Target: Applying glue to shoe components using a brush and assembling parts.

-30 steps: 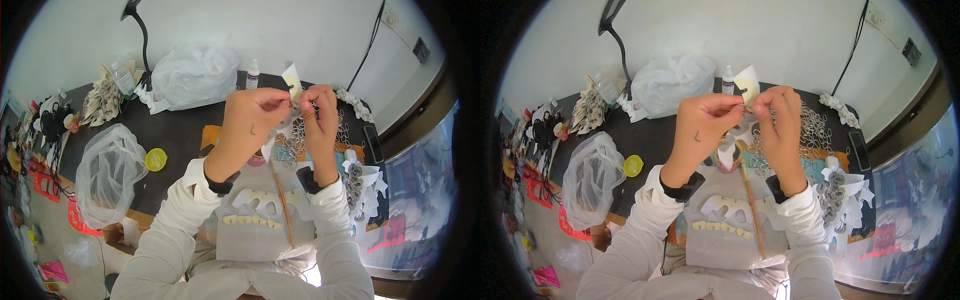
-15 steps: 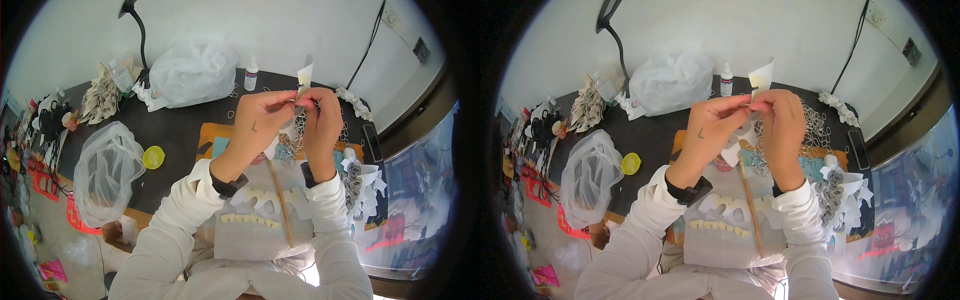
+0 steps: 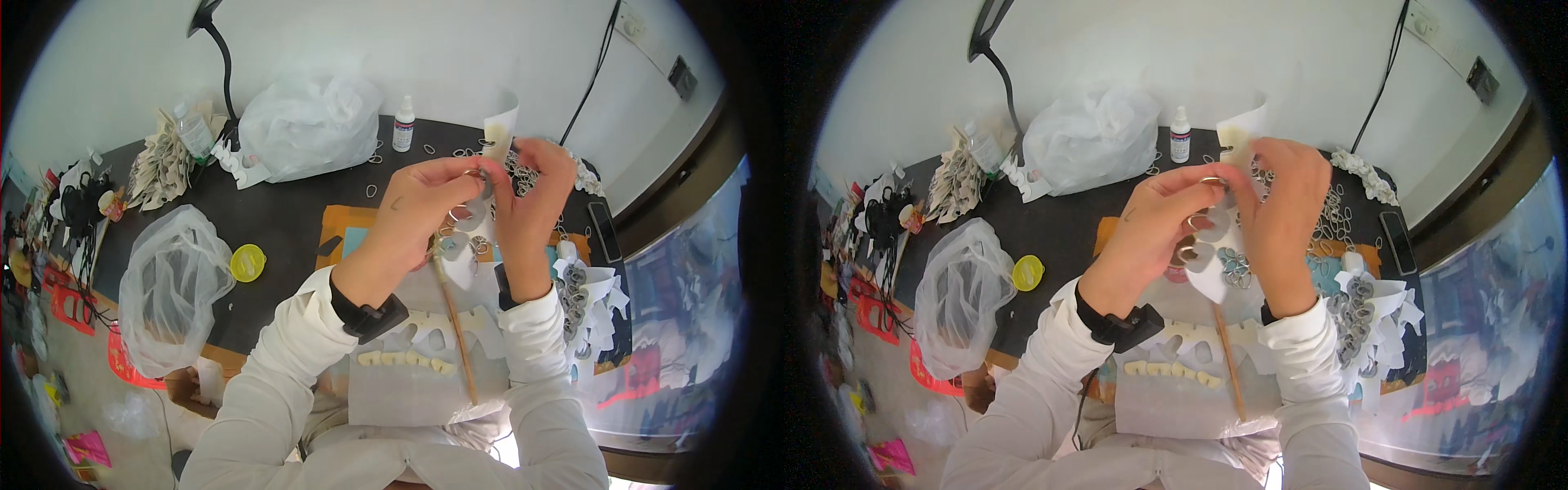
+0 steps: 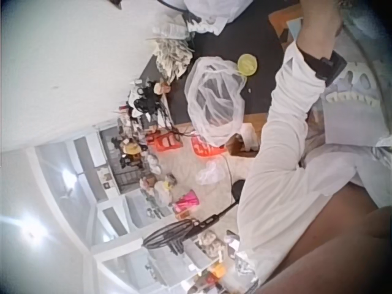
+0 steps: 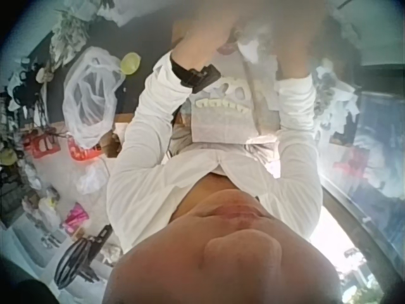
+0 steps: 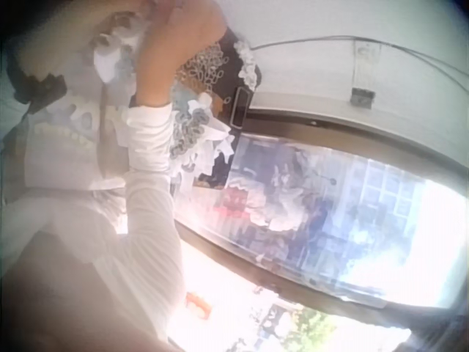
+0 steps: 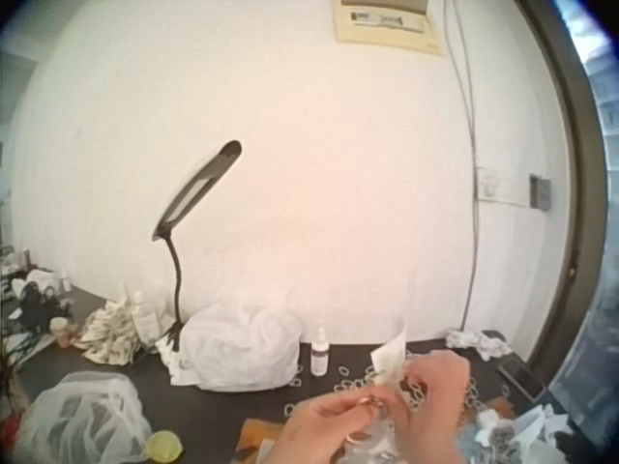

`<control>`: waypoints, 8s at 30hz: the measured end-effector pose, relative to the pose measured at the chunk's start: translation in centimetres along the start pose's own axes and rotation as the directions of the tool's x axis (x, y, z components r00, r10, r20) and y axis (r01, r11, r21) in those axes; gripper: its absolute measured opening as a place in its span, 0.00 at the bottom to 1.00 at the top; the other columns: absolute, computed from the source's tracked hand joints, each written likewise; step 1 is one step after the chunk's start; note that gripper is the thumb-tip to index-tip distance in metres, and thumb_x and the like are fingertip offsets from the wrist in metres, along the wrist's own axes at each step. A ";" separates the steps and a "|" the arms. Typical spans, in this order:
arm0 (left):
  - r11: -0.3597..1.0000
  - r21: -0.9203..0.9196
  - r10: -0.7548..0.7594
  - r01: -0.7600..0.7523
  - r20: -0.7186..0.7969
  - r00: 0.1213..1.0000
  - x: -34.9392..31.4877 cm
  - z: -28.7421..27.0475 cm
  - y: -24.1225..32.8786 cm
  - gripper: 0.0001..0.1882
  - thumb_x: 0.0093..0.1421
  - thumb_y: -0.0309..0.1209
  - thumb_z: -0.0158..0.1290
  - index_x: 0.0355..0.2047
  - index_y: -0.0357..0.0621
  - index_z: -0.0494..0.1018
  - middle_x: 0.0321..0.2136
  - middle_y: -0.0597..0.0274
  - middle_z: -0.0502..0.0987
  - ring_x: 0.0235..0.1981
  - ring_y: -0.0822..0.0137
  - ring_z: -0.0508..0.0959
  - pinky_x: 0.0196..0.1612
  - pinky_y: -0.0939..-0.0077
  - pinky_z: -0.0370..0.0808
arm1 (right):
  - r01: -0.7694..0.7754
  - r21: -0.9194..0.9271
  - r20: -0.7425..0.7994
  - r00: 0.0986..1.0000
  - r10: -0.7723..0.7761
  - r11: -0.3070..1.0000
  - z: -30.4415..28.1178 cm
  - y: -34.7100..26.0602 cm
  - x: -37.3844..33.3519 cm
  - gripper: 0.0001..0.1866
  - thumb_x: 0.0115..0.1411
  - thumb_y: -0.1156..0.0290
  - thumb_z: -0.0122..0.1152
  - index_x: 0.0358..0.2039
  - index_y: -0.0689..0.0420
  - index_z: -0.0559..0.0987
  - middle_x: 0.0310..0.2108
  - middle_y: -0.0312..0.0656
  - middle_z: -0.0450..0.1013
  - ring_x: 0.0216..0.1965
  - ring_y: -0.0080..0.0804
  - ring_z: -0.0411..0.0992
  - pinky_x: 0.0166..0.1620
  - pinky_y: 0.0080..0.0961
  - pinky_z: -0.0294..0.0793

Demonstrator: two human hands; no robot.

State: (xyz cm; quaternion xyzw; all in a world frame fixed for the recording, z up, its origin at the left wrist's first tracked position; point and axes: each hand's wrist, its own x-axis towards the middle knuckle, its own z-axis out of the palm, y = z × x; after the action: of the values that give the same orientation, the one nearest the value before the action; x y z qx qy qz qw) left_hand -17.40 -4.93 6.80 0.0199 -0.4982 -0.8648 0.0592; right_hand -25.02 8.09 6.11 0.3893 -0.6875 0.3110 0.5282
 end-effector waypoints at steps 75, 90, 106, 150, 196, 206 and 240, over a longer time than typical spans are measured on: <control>0.764 0.576 0.207 -0.292 0.210 0.956 0.7 -1.8 1.3 0.12 0.62 0.36 0.59 0.35 0.39 0.75 0.27 0.73 0.73 0.26 0.82 0.69 0.26 0.85 0.63 | -0.797 0.587 0.587 0.540 0.603 0.142 0.1 1.1 0.0 0.19 0.61 0.63 0.66 0.19 0.64 0.77 0.20 0.30 0.72 0.24 0.11 0.64 0.24 0.15 0.60; 0.764 0.551 0.500 -0.335 -0.177 0.848 2.2 -3.2 2.3 0.18 0.61 0.39 0.60 0.46 0.40 0.78 0.36 0.69 0.79 0.34 0.81 0.73 0.38 0.86 0.65 | -0.458 -0.504 0.576 0.453 0.680 0.732 -2.7 12.0 -1.3 0.15 0.54 0.51 0.64 0.35 0.46 0.86 0.32 0.37 0.81 0.35 0.39 0.79 0.41 0.35 0.76; 0.861 0.400 0.357 -0.313 -0.040 0.933 1.2 -3.2 3.3 0.19 0.62 0.38 0.60 0.46 0.36 0.73 0.27 0.62 0.80 0.26 0.73 0.80 0.21 0.87 0.64 | -0.104 -0.737 0.632 0.246 0.735 0.668 1.8 18.1 -10.2 0.08 0.44 0.64 0.73 0.27 0.44 0.84 0.32 0.36 0.80 0.39 0.39 0.79 0.41 0.35 0.77; 0.428 0.846 0.262 -0.317 0.219 0.940 0.5 -1.5 0.3 0.12 0.56 0.35 0.62 0.31 0.39 0.75 0.23 0.60 0.78 0.22 0.70 0.76 0.29 0.77 0.70 | -0.074 0.165 0.472 0.881 -0.013 0.984 -2.9 0.8 1.7 0.09 0.50 0.79 0.63 0.34 0.59 0.81 0.31 0.37 0.76 0.30 0.35 0.77 0.32 0.25 0.76; 0.627 0.682 0.314 -0.375 0.220 0.924 1.2 -2.3 0.6 0.12 0.56 0.38 0.61 0.33 0.42 0.79 0.17 0.65 0.74 0.18 0.76 0.69 0.23 0.79 0.64 | 0.045 0.394 0.364 0.909 -0.201 0.918 -3.0 2.8 2.3 0.13 0.44 0.74 0.70 0.33 0.50 0.83 0.34 0.33 0.77 0.43 0.37 0.74 0.54 0.45 0.69; 0.730 0.567 0.275 -0.381 0.267 0.924 2.1 -3.4 0.2 0.13 0.61 0.38 0.58 0.36 0.39 0.79 0.19 0.71 0.71 0.19 0.79 0.63 0.23 0.80 0.61 | 0.231 0.036 0.262 0.937 -0.232 0.972 -2.4 1.7 2.1 0.12 0.41 0.73 0.66 0.30 0.47 0.84 0.32 0.28 0.77 0.41 0.33 0.72 0.58 0.47 0.66; 0.744 0.498 0.504 -0.445 0.017 0.863 -0.9 -1.2 2.5 0.11 0.62 0.33 0.59 0.33 0.34 0.80 0.23 0.67 0.78 0.23 0.80 0.73 0.28 0.86 0.70 | 0.200 0.120 0.076 0.975 -0.209 0.973 -1.9 -0.2 1.1 0.10 0.44 0.69 0.71 0.24 0.50 0.76 0.31 0.33 0.75 0.37 0.36 0.70 0.55 0.42 0.65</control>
State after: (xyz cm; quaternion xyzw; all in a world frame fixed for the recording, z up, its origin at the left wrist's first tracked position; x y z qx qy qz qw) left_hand -16.20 -7.13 8.32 -0.0421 -0.6830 -0.6647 0.2999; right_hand -24.09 9.32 7.69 0.5002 -0.6478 0.2754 0.5042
